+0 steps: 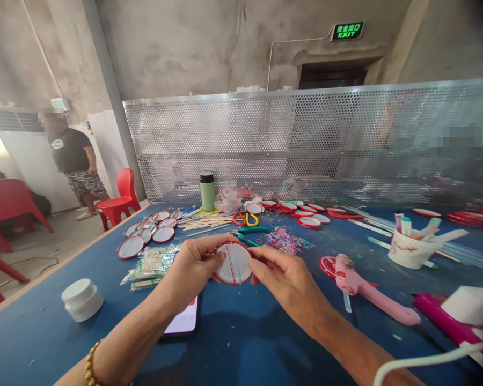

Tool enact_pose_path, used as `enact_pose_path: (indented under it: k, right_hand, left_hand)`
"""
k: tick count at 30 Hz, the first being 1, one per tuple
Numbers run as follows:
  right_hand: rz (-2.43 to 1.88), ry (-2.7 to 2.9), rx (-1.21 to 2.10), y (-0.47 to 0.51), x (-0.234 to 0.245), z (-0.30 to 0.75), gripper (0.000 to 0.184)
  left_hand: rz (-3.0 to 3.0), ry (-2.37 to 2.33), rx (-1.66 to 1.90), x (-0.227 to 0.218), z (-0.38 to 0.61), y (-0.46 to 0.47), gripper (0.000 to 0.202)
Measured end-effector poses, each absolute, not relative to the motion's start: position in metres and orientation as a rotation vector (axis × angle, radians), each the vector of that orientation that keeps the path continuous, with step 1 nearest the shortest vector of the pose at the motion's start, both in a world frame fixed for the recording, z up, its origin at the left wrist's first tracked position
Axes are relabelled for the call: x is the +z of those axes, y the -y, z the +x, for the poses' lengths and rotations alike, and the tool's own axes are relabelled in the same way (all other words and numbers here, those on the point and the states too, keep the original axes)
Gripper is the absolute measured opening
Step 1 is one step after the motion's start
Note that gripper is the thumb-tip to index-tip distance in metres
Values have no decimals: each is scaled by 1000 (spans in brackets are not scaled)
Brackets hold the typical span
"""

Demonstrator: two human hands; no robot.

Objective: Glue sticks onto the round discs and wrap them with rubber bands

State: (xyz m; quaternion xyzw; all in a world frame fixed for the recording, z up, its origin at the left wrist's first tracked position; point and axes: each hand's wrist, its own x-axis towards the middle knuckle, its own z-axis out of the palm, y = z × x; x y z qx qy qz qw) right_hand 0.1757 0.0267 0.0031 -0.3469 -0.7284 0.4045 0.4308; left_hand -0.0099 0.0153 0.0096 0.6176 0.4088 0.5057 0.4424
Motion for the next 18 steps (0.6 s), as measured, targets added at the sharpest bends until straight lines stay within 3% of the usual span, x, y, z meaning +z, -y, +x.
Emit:
enact_pose_path:
  k: [9,18]
  right_hand:
    - [-845,1636,1186,-24,-3,169,28]
    - [-827,1586,1327,-22,-4,163,32]
  left_hand:
    - [1397,-1113,1335,19,-13,-16,24]
    - [1328,-1154,1336,18,-12,-16,36]
